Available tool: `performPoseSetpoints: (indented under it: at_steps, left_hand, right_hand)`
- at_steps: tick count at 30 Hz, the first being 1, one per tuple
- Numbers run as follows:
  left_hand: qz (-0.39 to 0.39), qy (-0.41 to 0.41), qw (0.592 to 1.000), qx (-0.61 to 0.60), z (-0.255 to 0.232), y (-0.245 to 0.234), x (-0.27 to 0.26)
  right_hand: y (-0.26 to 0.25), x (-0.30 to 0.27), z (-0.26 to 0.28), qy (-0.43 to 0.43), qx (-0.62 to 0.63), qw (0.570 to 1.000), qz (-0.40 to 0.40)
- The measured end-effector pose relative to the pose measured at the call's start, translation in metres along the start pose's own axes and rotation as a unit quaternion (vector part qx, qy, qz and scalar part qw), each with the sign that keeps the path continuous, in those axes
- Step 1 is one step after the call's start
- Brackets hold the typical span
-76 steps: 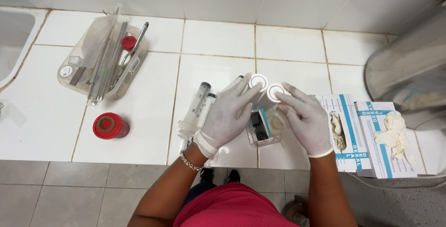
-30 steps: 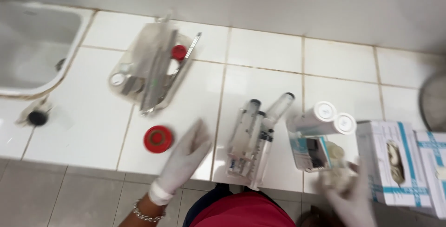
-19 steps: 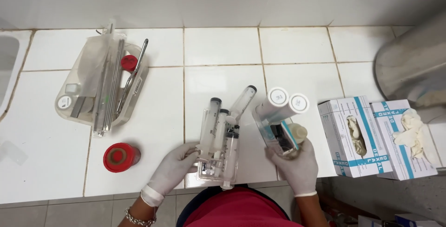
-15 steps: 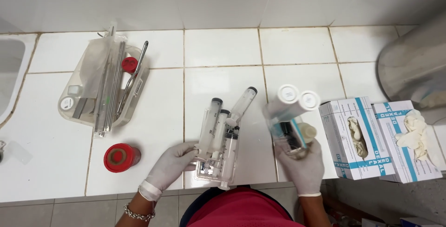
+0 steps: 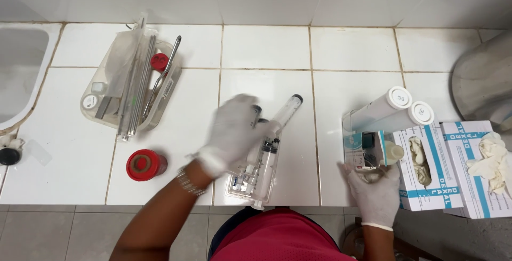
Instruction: The person washes a clear plastic container under a running tap using a cloth, then moves to a counter to wipe the container with a tissue. They then handle various medical supplies, including syringes, vials, and boxes of gloves, organizing them on the counter.
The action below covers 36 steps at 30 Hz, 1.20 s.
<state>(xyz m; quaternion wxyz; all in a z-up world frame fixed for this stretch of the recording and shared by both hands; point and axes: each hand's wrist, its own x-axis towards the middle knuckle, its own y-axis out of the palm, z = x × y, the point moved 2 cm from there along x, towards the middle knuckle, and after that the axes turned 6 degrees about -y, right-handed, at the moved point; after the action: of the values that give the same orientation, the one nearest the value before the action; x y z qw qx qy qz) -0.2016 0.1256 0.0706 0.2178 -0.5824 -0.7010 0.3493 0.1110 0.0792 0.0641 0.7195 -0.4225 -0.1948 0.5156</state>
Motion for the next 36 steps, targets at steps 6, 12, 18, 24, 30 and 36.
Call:
performPoseSetpoints:
  at_steps: [6,12,18,24,30,36]
  left_hand:
    - [0.233,0.01,0.864,0.447,-0.066,0.054,0.044]
    - [0.25,0.007,0.875,0.415,-0.066,0.052,0.062]
    - [-0.052,0.097,0.958,0.263,-0.057,-0.016,-0.025]
    - [-0.033,0.023,0.934,0.356,-0.037,-0.001,-0.105]
    - [0.008,-0.031,0.919,0.393,-0.022,0.024,-0.119]
    - [0.026,-0.009,0.956,0.292,-0.002,0.008,-0.132]
  right_hand:
    - [-0.021,-0.018,-0.001,0.065,-0.023,0.994,0.079]
    - [-0.028,-0.037,-0.025,0.102,-0.058,0.989,0.089]
    - [-0.017,-0.055,-0.002,0.075,-0.072,0.976,0.191]
    - [0.026,-0.07,0.039,-0.123,0.099,0.94,0.304]
    - [0.05,-0.076,0.085,-0.128,0.154,0.907,0.371]
    - [0.063,-0.074,0.08,-0.133,0.197,0.891,0.387]
